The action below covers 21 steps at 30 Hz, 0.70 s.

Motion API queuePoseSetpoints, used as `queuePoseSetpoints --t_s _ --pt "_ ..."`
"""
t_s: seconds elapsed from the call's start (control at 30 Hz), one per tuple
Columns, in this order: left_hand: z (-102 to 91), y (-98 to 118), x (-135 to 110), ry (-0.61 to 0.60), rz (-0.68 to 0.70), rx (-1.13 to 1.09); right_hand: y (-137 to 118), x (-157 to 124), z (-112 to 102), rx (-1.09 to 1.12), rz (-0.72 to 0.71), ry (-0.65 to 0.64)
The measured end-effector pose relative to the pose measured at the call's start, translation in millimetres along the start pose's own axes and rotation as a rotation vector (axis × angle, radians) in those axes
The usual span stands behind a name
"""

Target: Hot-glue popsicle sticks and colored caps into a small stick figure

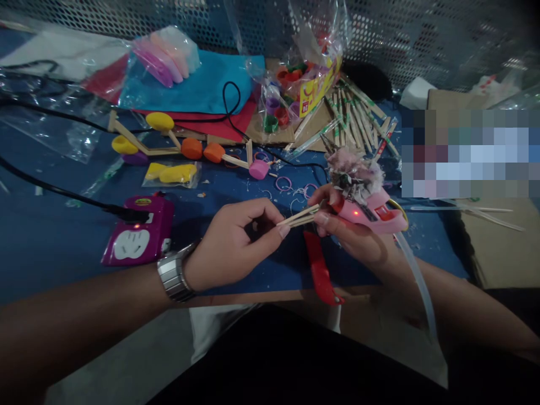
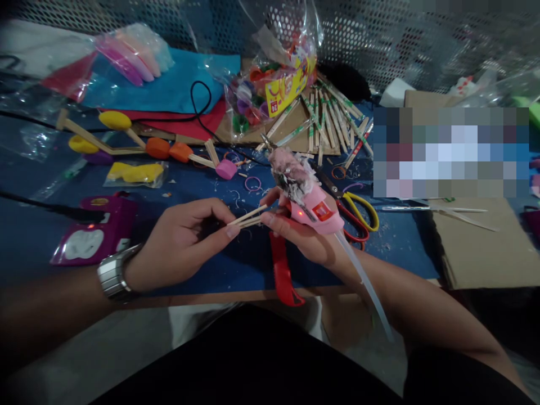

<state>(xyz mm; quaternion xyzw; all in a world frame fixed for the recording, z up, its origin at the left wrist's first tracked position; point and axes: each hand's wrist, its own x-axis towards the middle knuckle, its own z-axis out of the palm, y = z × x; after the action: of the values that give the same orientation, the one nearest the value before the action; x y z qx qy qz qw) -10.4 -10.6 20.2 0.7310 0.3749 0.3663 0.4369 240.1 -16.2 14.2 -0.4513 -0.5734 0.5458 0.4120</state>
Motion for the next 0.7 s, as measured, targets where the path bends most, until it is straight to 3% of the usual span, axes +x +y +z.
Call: queuePoseSetpoints --t_s 0.43,0.7 --pt "1.1 1.4 1.9 -0.015 0.033 0.029 3.2 1.2 -0.5 0.058 -0.011 -0.024" --pt "0.8 -1.2 1.1 -0.012 0.029 0.052 -4.4 7.6 1.4 0.262 0.02 0.171"
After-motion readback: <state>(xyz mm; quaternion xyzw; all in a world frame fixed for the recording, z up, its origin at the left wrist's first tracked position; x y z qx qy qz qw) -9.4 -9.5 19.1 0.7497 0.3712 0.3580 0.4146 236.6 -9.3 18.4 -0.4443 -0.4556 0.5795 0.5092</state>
